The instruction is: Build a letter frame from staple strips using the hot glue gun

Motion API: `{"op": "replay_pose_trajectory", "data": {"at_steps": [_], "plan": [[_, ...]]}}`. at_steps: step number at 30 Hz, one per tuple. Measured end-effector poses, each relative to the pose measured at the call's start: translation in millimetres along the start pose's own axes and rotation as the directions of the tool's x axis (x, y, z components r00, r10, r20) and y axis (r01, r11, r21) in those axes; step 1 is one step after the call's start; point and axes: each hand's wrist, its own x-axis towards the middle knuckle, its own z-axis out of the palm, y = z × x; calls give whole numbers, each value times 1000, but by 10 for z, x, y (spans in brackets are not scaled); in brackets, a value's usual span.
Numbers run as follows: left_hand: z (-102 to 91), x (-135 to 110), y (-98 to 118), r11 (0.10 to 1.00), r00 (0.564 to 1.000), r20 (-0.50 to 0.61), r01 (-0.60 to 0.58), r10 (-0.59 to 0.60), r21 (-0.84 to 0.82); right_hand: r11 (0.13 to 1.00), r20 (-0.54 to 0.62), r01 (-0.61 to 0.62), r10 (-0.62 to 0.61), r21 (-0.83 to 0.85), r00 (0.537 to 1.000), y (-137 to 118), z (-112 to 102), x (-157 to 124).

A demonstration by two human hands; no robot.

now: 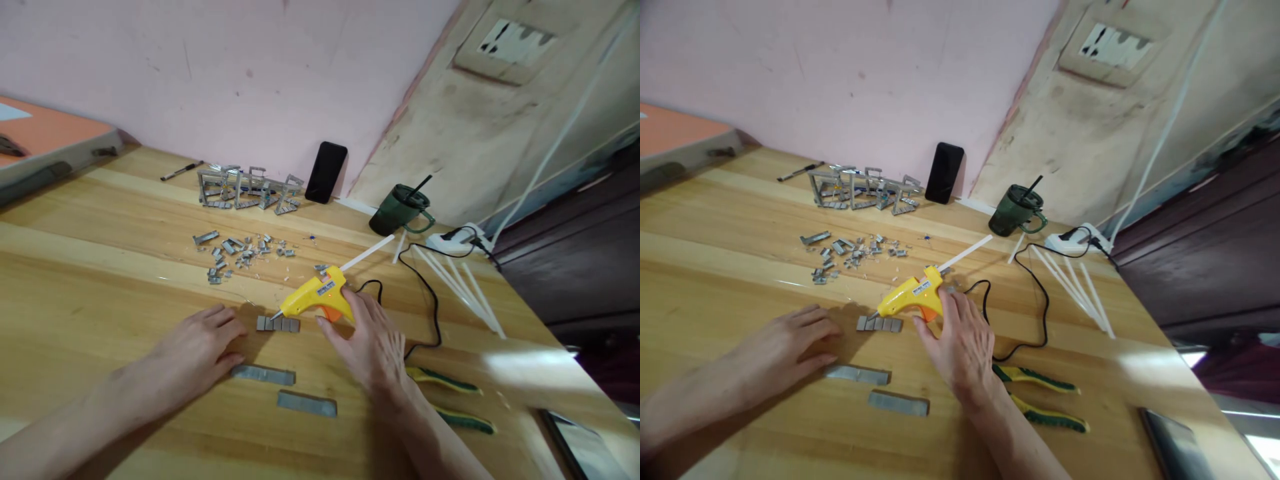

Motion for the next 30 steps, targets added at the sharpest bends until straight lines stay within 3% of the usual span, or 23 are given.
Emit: {"op": "replay_pose_trajectory", "data": {"at_steps": [6, 13, 20, 27, 30], "plan": [[38, 15, 123, 999, 997, 57, -51, 51, -13, 1000, -3, -19, 19, -22, 1000, 47, -27, 9], [21, 60, 29, 999, 993, -111, 31, -35, -37, 1000, -4, -24, 24, -15, 1000, 41, -42, 20], [76, 60, 230, 1000, 999, 36, -21, 21, 16, 998, -37, -52, 51, -43, 998, 109, -77, 47], [12, 151, 35, 994, 983, -151, 99, -105, -52, 1000, -7, 9, -9, -1, 1000, 2, -48, 48], [11, 239, -28, 993, 984, -146, 94, -103, -68, 999, 4, 33, -33, 9, 999, -42, -32, 50]]}}
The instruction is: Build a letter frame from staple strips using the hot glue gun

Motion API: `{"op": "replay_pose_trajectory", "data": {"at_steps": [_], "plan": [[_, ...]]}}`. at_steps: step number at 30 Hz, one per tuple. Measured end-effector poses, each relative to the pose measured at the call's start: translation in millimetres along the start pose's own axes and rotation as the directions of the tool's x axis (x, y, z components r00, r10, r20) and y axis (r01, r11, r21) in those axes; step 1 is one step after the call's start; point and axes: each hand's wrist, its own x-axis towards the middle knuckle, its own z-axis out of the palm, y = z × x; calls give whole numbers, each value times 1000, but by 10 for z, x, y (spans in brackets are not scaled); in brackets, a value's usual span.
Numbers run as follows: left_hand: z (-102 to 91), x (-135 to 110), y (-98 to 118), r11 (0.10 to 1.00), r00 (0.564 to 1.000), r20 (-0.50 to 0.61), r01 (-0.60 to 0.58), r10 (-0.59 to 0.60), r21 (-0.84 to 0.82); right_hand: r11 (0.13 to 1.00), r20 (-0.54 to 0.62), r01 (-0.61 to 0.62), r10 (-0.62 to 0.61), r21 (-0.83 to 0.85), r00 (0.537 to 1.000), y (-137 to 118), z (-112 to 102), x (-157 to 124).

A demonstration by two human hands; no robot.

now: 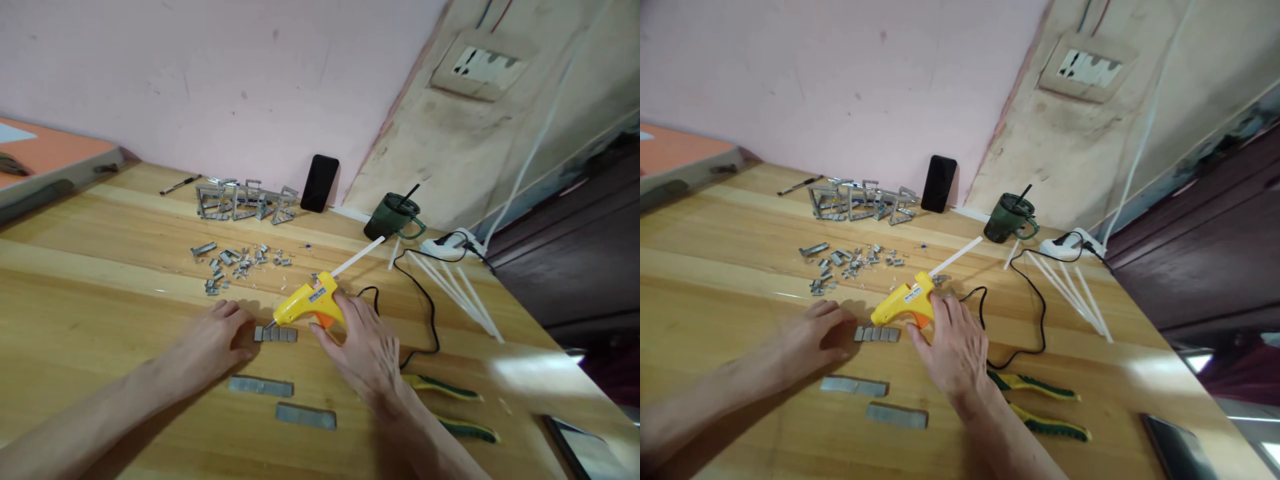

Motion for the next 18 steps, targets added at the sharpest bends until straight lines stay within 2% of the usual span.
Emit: {"op": "replay_pose_trajectory", "data": {"at_steps": [6, 18], "plan": [[45, 121, -14, 999, 1000, 7, -13, 13, -30, 997, 23, 73, -73, -26, 997, -42, -5, 32], [151, 130, -100, 996, 999, -5, -52, 52, -75, 968, -46, 238, -242, -75, 969, -65, -72, 98]]}}
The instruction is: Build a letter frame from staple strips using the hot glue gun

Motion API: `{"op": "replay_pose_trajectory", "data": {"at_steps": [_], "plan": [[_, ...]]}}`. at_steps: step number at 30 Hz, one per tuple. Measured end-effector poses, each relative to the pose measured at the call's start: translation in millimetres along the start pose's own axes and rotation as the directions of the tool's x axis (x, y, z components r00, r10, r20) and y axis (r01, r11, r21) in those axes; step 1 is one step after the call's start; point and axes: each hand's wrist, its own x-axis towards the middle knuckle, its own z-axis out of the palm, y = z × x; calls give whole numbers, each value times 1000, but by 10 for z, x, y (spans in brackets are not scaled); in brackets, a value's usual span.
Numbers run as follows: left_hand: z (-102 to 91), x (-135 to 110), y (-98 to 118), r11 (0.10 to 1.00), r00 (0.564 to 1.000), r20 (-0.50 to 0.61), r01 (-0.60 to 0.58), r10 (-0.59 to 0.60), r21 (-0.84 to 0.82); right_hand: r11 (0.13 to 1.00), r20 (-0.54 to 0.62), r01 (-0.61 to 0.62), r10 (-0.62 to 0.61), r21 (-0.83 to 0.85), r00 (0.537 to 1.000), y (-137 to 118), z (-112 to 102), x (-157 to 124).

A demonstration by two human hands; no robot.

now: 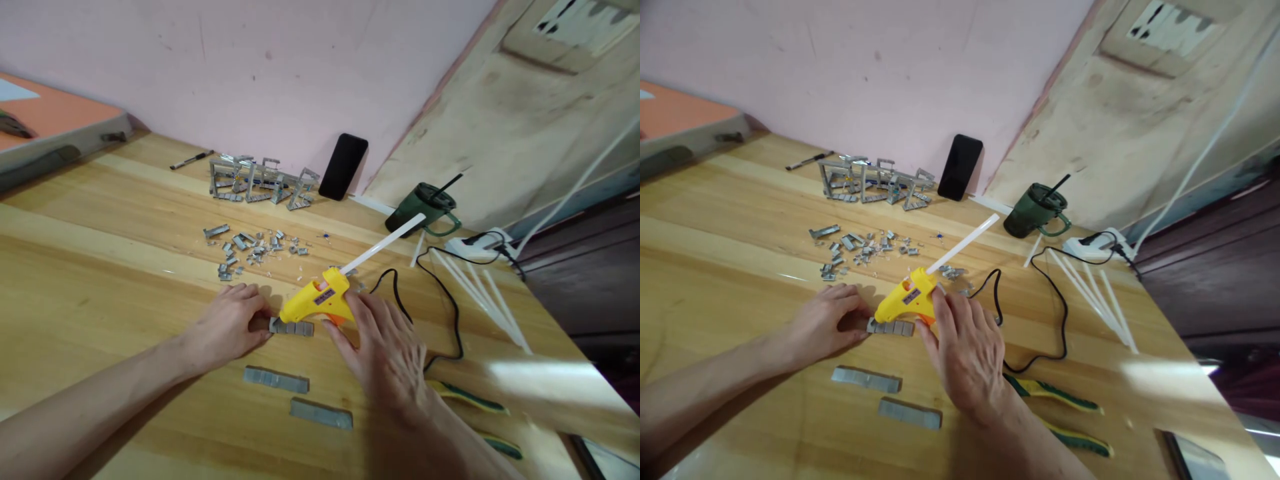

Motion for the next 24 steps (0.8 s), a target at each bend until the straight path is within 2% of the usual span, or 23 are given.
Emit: {"op": "replay_pose_trajectory", "data": {"at_steps": [13, 24], "plan": [[32, -6, -40, 999, 999, 0, -34, 34, 26, 993, 17, 116, -116, -36, 993, -17, -78, 60], [-7, -4, -14, 999, 999, 0, -34, 34, 42, 986, 9, 161, -161, -28, 987, 7, -112, 71]]}}
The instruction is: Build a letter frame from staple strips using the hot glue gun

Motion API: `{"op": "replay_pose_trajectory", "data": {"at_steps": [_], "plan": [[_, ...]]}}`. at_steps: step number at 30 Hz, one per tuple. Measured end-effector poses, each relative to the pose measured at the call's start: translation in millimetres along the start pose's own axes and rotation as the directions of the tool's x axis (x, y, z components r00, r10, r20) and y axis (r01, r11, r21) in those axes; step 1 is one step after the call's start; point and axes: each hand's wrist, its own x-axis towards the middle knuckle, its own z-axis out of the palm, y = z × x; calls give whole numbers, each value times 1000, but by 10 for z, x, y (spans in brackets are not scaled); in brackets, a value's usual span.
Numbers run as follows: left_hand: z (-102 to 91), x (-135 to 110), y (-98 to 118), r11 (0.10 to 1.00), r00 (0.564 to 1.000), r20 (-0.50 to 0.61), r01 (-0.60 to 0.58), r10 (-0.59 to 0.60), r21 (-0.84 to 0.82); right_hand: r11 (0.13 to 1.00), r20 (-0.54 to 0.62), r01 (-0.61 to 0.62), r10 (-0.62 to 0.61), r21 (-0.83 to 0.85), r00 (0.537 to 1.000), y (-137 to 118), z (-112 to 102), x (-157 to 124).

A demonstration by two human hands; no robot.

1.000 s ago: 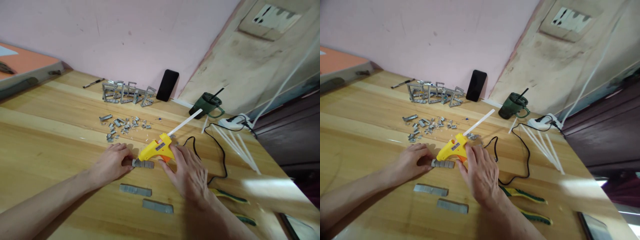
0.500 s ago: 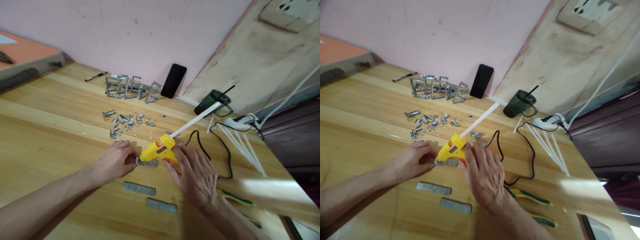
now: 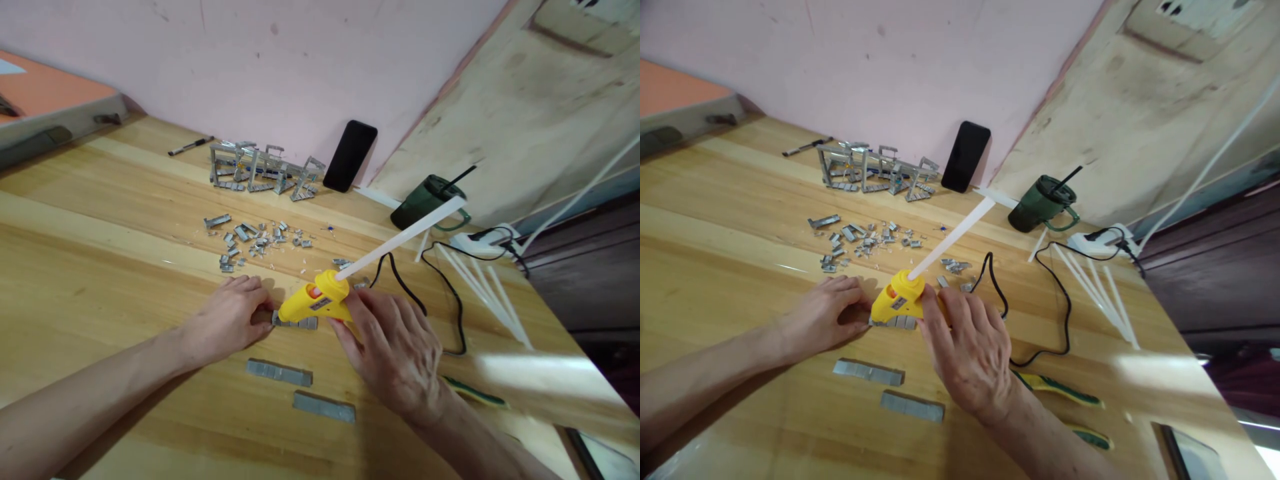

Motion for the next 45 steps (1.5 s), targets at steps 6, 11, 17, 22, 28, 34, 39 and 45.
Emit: {"op": "replay_pose_trajectory", "data": {"at_steps": [6, 11, 17, 22, 28, 34, 39, 45], "plan": [[-12, 5, 14, 1000, 1000, 17, 4, -4, -4, 1000, -7, 5, -5, -1, 1000, 25, -21, -15], [-6, 12, 16, 1000, 1000, 16, 7, -7, -4, 1000, -26, 6, -5, 16, 1000, 19, -20, 7], [-27, 15, 21, 1000, 999, 30, 12, -11, -22, 998, -58, 29, -25, 59, 998, 10, -54, 42], [-35, 17, 23, 1000, 1000, 23, 12, -12, -29, 996, -60, 39, -35, 75, 998, 19, -32, 54], [-8, 16, 4, 1000, 1000, 16, 6, -5, -15, 994, -48, 39, -35, 99, 998, 36, -58, 38], [-14, 11, 3, 1000, 1000, 24, 7, -7, -21, 993, -42, 36, -31, 115, 999, 27, -61, 55], [-29, 23, 24, 1000, 1000, 29, 12, -11, -26, 994, -39, 19, -15, 107, 999, 29, -40, 84], [-30, 12, 21, 999, 999, 32, 14, -14, -31, 992, -16, 39, -37, 119, 999, 34, -86, 48]]}}
